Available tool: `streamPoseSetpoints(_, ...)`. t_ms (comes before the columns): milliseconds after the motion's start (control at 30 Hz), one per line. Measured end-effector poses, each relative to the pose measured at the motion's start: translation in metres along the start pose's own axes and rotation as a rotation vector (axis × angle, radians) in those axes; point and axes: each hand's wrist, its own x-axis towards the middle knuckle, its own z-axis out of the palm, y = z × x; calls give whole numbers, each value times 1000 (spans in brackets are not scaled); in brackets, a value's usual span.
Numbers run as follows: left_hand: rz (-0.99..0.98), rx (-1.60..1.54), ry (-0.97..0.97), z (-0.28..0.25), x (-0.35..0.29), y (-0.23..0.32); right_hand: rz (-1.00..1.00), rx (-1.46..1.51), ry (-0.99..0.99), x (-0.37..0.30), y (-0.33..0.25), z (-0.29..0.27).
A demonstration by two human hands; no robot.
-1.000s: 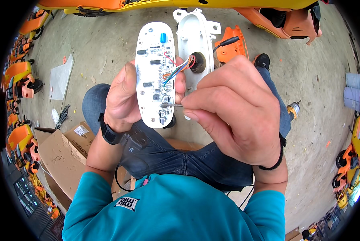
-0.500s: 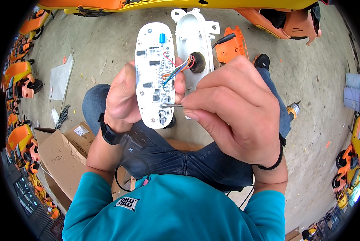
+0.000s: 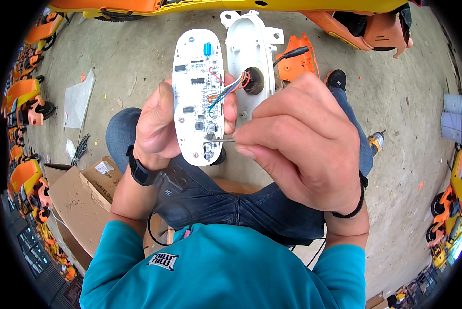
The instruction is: The person uses a screwdriver to work on a circuit board within a white plastic housing, handling the board and small screws while sitting in a garage environment.
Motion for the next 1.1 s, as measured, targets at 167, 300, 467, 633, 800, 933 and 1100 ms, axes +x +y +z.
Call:
streamPoseSetpoints(167,5,9,-17,-1,1,0,-4,-4,4,-1,0,1)
streamPoseSetpoints(300,-2,48,-2,2,0,1,-2,-11,7,-1,-3,3)
streamPoseSetpoints(467,-4,50,32,6,0,1,10,0,2,-1,-3,1)
streamPoseSetpoints(633,0,77,8,3,1,2,2,4,1,-1,-1,0)
streamPoseSetpoints(800,12,53,23,4,1,1,-9,9,2,-1,-1,0)
streamPoseSetpoints(933,34,43,11,4,1,1,-10,18,4,-1,0,1)
streamPoseSetpoints(1100,29,39,21,5,1,0,4,5,-2,0,-3,2)
